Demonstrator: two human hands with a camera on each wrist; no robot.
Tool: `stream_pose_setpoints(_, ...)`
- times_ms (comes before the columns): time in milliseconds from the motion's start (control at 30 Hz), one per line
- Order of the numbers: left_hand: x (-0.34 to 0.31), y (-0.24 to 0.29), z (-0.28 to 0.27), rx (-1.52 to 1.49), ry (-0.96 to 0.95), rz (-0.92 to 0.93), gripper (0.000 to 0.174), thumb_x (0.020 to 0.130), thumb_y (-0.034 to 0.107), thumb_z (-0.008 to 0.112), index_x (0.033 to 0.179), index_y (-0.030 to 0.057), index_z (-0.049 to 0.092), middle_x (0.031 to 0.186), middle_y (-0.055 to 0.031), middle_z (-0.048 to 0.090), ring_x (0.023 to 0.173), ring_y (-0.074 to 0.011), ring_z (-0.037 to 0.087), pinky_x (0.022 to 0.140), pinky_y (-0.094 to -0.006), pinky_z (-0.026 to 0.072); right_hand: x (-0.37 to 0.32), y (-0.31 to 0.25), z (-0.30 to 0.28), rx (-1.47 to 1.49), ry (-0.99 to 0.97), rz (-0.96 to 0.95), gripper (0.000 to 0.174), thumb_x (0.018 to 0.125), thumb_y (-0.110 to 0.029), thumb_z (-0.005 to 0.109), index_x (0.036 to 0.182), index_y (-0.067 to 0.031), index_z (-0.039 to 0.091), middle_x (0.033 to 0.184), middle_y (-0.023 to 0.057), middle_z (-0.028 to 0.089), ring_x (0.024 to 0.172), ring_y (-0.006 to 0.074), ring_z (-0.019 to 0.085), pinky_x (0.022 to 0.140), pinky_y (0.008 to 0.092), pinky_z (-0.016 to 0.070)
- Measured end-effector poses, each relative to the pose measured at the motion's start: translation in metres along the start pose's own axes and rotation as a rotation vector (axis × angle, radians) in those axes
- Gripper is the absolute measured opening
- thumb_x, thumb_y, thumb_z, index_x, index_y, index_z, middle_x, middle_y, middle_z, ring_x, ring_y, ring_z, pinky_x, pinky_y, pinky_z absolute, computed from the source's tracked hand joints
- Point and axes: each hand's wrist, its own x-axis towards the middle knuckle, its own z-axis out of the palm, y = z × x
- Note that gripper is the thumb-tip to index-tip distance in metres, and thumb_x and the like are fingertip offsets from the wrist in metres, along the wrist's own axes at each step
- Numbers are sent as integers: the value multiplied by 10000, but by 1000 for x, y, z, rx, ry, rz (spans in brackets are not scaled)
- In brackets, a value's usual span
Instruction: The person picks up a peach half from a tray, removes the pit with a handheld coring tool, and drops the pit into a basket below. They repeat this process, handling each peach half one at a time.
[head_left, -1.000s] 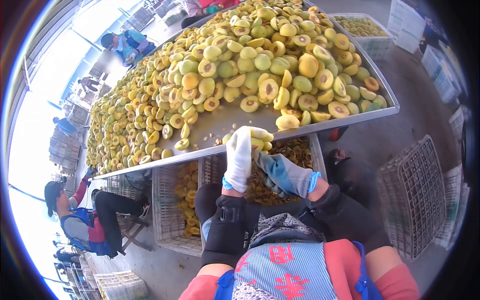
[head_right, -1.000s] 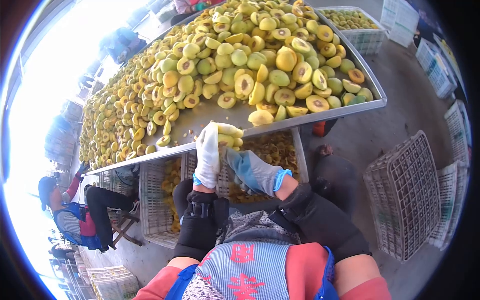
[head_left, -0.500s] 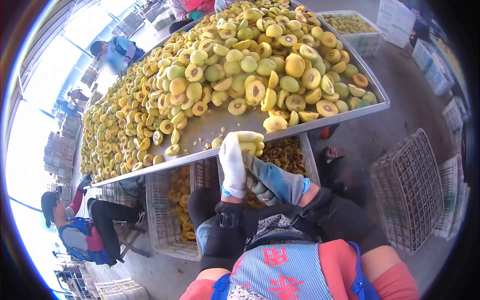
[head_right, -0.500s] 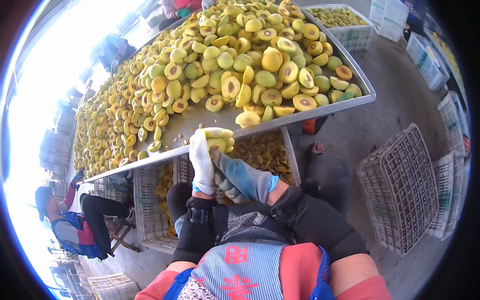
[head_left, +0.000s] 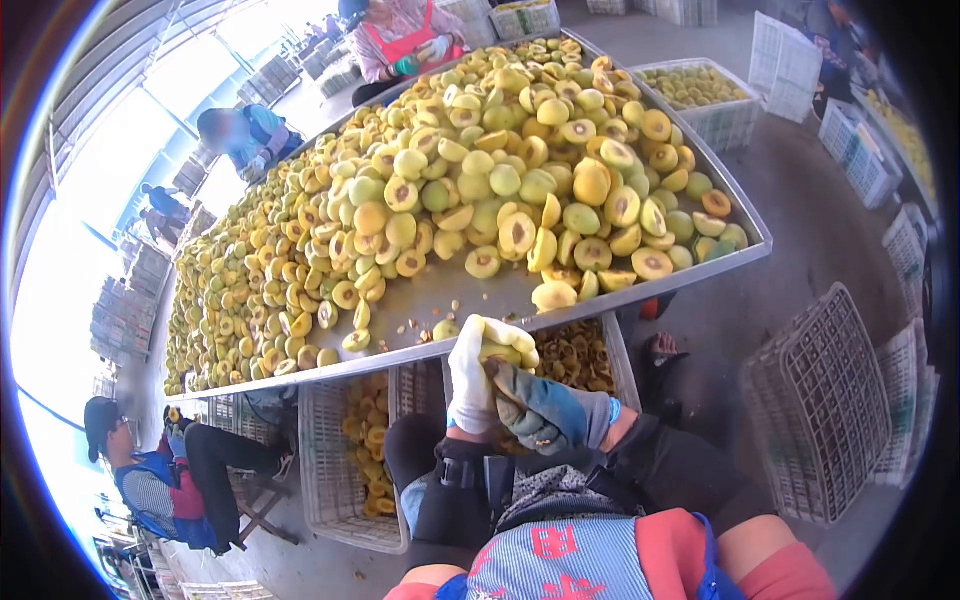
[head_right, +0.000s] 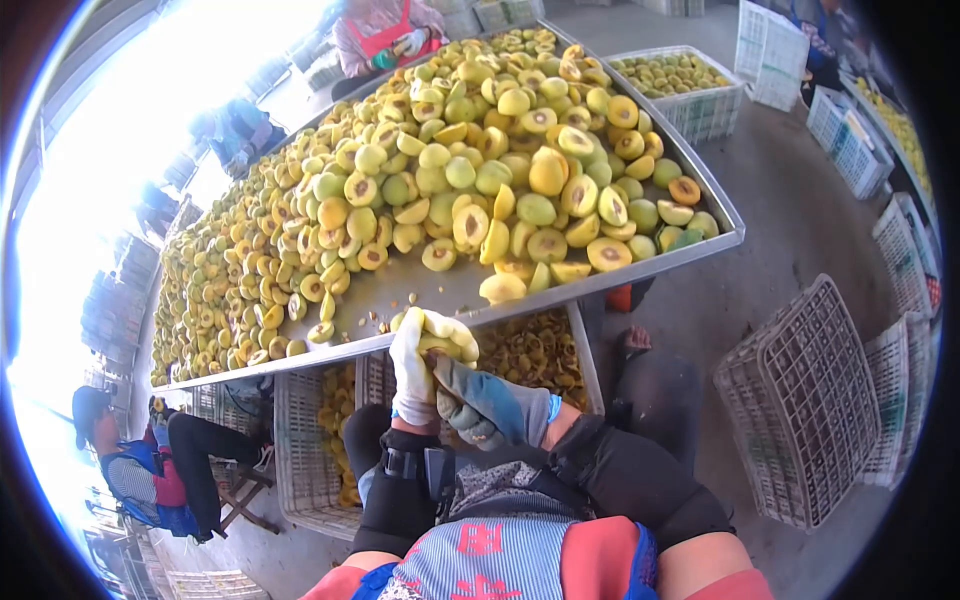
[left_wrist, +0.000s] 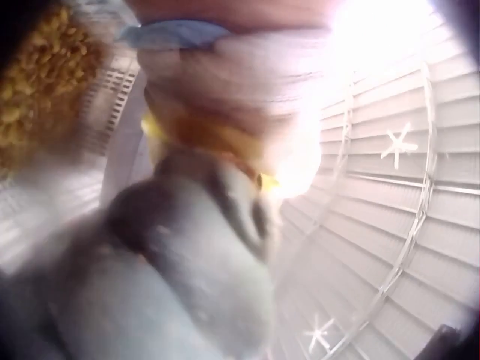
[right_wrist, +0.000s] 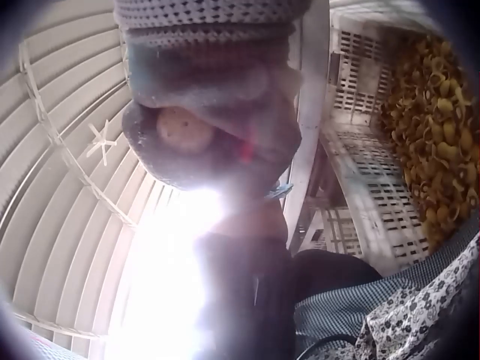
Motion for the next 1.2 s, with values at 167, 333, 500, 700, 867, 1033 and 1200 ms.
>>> stream_pose_setpoints(167, -3, 11, 13, -150, 131, -44, 376, 1032, 415, 466, 860, 89, 542, 823, -141, 624, 665, -255, 595, 585, -356, 503, 0, -4, 15, -136, 152, -71, 608, 969, -727, 430, 758, -168, 544, 552, -74, 382, 417, 65, 288, 396, 243, 223)
stream_pose_setpoints(333, 1, 4, -23, -401, 70, -48, 307, 1014, 401, 494, 842, 149, 528, 824, -61, 602, 678, -204, 575, 507, -279, 467, 23, 24, -3, -518, 252, -387, 628, 999, -655, 452, 853, -81, 659, 624, -12, 553, 528, 109, 477, 493, 272, 381)
stream_pose_setpoints(500, -14, 57, -94, -423, 199, 242, 179, 969, 351, 582, 905, 184, 591, 923, 28, 653, 831, -170, 641, 628, -308, 559, 20, 31, -22, -1120, 515, -210, 465, 1007, -458, 572, 1020, -12, 706, 806, 161, 702, 759, 326, 665, 737, 409, 521)
stream_pose_setpoints(700, -51, 79, -283, 1147, 1140, 419, 454, 918, 386, 667, 1107, -27, 677, 1038, -162, 707, 979, -336, 666, 866, -434, 528, 25, 33, -25, -1226, 856, -397, 469, 985, -459, 579, 1040, -7, 691, 927, 283, 683, 918, 464, 654, 778, 488, 520)
stream_pose_setpoints(867, 1, 104, -220, 1758, 1033, 308, 571, 891, 514, 629, 1117, -7, 688, 1098, -230, 703, 1048, -402, 646, 948, -460, 486, 49, 37, -34, -1179, 826, -488, 499, 995, -490, 543, 1030, -11, 680, 904, 294, 677, 923, 492, 640, 774, 519, 519)
stream_pose_setpoints(1033, 65, 100, -192, 1794, 743, -230, 498, 819, 389, 642, 1182, 49, 679, 1117, -183, 723, 1116, -352, 662, 971, -418, 484, 46, 25, -18, -1251, 859, -460, 356, 992, -357, 623, 1019, -5, 672, 868, 280, 664, 890, 480, 638, 689, 470, 519)
stream_pose_setpoints(1200, 58, 67, -182, 1271, 470, 398, 342, 864, 188, 708, 1164, 25, 683, 1094, -132, 723, 976, -232, 694, 883, -337, 530, 51, 18, -10, -1121, 767, -669, 329, 1005, -314, 620, 1056, 8, 663, 857, 236, 701, 820, 395, 701, 695, 408, 530)
